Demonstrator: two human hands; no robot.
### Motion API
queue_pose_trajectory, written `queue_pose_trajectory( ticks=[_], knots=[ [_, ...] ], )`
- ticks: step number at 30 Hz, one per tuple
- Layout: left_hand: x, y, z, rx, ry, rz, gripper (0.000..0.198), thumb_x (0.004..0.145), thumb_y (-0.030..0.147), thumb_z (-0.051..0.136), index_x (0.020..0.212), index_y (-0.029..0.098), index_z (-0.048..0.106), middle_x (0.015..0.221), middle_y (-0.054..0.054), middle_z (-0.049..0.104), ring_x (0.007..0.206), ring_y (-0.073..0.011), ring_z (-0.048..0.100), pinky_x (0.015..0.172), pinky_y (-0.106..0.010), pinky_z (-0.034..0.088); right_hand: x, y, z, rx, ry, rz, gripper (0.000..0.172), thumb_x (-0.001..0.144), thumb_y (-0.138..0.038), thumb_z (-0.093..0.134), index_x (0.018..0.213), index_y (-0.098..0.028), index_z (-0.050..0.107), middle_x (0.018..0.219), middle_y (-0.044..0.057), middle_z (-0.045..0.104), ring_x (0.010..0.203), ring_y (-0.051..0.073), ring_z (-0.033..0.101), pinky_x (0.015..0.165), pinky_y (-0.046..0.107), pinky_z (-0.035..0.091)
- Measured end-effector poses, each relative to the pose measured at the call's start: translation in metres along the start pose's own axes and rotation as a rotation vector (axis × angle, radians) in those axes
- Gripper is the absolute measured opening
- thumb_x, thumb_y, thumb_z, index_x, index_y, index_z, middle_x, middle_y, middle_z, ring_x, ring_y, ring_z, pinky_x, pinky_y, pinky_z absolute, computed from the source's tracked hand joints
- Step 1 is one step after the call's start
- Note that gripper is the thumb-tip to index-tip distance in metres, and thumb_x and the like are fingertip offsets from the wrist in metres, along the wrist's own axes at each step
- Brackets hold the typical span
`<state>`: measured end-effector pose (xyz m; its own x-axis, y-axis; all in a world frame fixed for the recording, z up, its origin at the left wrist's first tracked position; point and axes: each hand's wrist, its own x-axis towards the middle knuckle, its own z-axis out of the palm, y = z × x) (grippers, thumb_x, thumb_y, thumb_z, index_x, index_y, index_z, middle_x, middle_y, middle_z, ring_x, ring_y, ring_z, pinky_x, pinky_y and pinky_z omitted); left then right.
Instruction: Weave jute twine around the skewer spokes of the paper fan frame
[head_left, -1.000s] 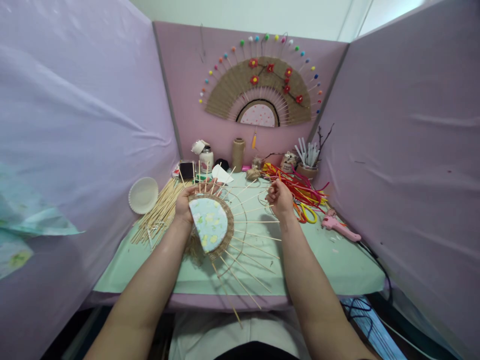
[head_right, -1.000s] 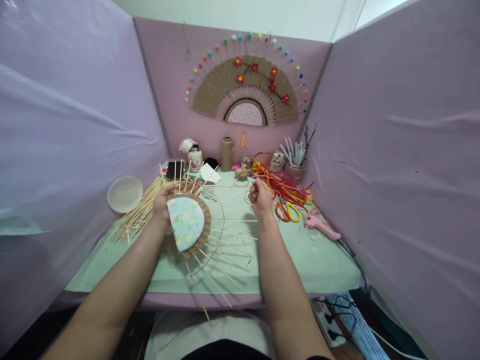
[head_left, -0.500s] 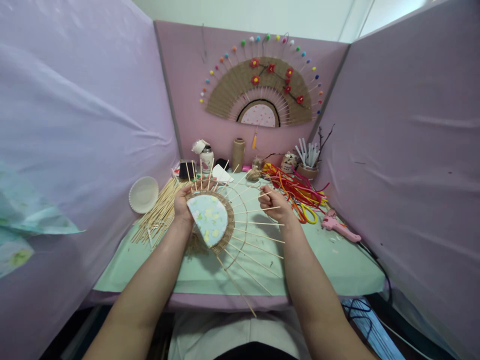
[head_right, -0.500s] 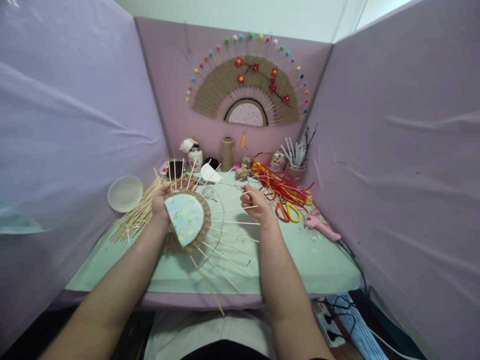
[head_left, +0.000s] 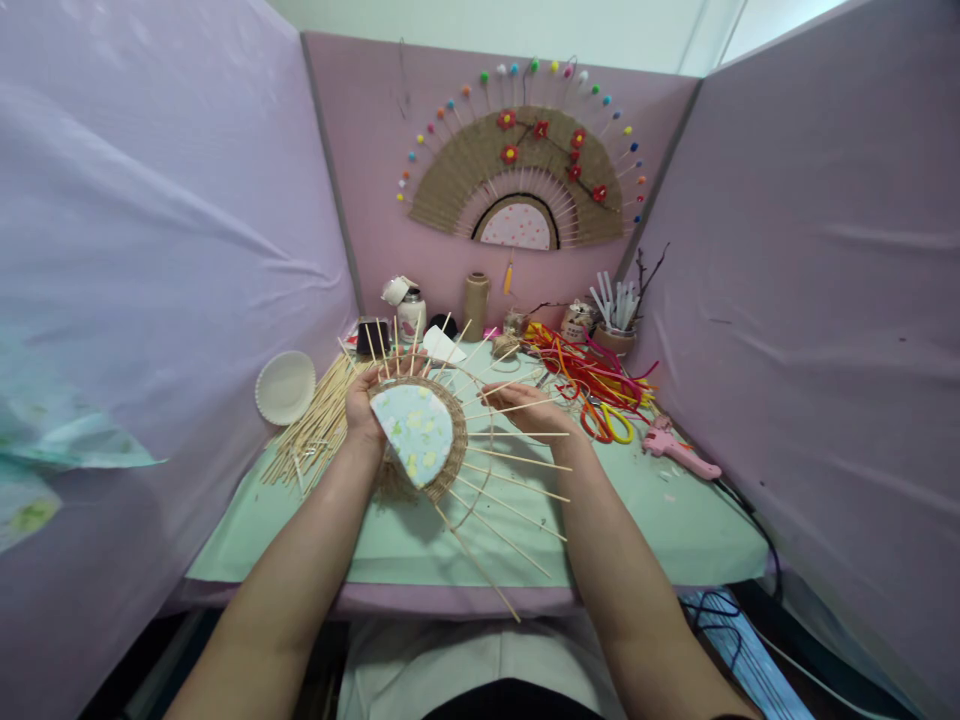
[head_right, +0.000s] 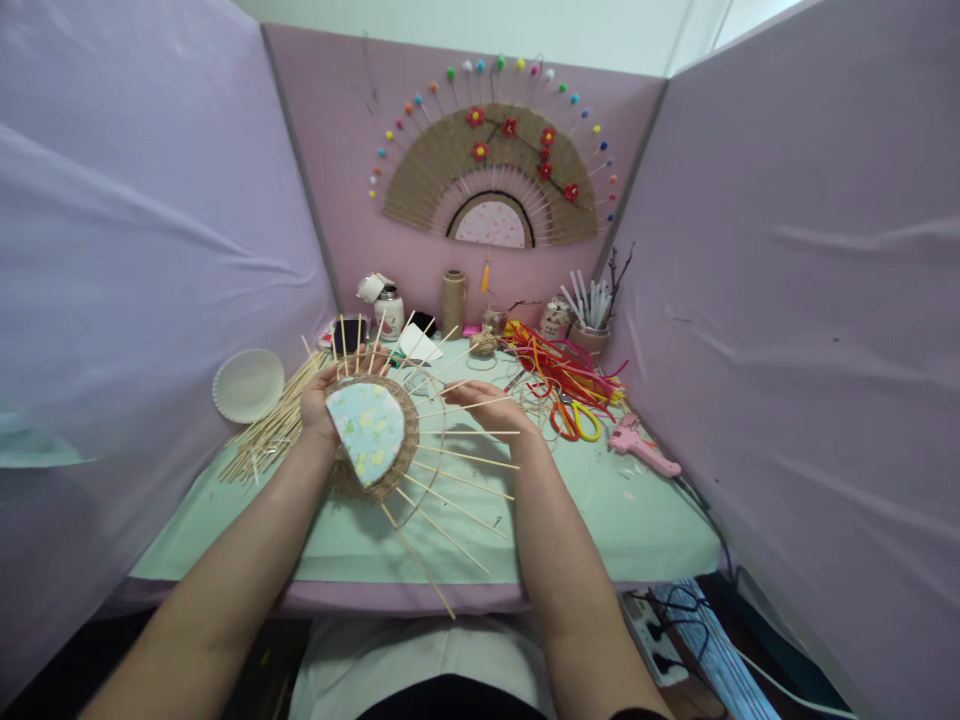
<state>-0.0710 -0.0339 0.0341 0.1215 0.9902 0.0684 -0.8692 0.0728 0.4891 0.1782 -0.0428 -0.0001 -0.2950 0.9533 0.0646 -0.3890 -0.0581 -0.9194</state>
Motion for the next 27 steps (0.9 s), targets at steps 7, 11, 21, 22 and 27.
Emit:
queue_pose_trajectory(
  ticks=[7, 11, 21, 22, 27],
  knots=[
    [0.001, -0.007, 0.000, -0.026, 0.002, -0.059, 0.045, 0.081, 0.021, 0.044, 0.120, 0.005, 0.062, 0.118, -0.021, 0.069, 0.114, -0.0305, 0.065, 0.092, -0.045, 0.055, -0.004, -0.011, 0.008, 0.190, -0.046, 0.036, 0.024, 0.086, -0.037, 0.061, 0.095, -0.017, 0.069, 0.096, 0.007, 0.075, 0.096, 0.019, 0.069, 0.093, 0.035, 0.051],
    [-0.002, -0.014, 0.002, -0.023, 0.028, -0.093, 0.043, 0.081, 0.019, 0.045, 0.118, 0.004, 0.062, 0.110, -0.019, 0.073, 0.107, -0.0308, 0.068, 0.092, -0.046, 0.055, -0.011, -0.012, 0.018, 0.351, -0.262, 0.204, 0.054, 0.095, -0.059, 0.041, 0.110, -0.013, 0.064, 0.112, 0.013, 0.071, 0.101, 0.023, 0.068, 0.091, 0.039, 0.053],
    [-0.002, -0.017, 0.005, 0.128, 0.087, -0.229, 0.047, 0.081, 0.017, 0.045, 0.122, 0.003, 0.062, 0.100, -0.017, 0.075, 0.091, -0.0275, 0.073, 0.088, -0.043, 0.056, -0.015, 0.018, 0.031, 0.336, -0.317, 0.345, 0.046, 0.085, -0.051, 0.061, 0.115, -0.016, 0.061, 0.100, 0.010, 0.073, 0.085, 0.023, 0.070, 0.074, 0.036, 0.056],
    [-0.001, -0.016, 0.005, 0.149, 0.103, -0.245, 0.045, 0.082, 0.019, 0.045, 0.120, 0.002, 0.063, 0.097, -0.017, 0.076, 0.089, -0.0280, 0.073, 0.087, -0.043, 0.056, -0.015, 0.018, 0.031, 0.326, -0.315, 0.344, 0.047, 0.083, -0.048, 0.065, 0.116, -0.015, 0.061, 0.101, 0.010, 0.073, 0.085, 0.023, 0.070, 0.074, 0.035, 0.056],
    [0.006, -0.008, -0.002, 0.246, 0.210, -0.205, 0.042, 0.092, 0.040, 0.043, 0.099, 0.007, 0.067, 0.079, -0.014, 0.073, 0.074, -0.0258, 0.072, 0.071, -0.038, 0.057, -0.014, 0.008, 0.026, 0.339, -0.268, 0.270, 0.045, 0.079, -0.044, 0.069, 0.115, -0.017, 0.062, 0.098, 0.007, 0.073, 0.082, 0.020, 0.069, 0.073, 0.031, 0.055]
  ],
)
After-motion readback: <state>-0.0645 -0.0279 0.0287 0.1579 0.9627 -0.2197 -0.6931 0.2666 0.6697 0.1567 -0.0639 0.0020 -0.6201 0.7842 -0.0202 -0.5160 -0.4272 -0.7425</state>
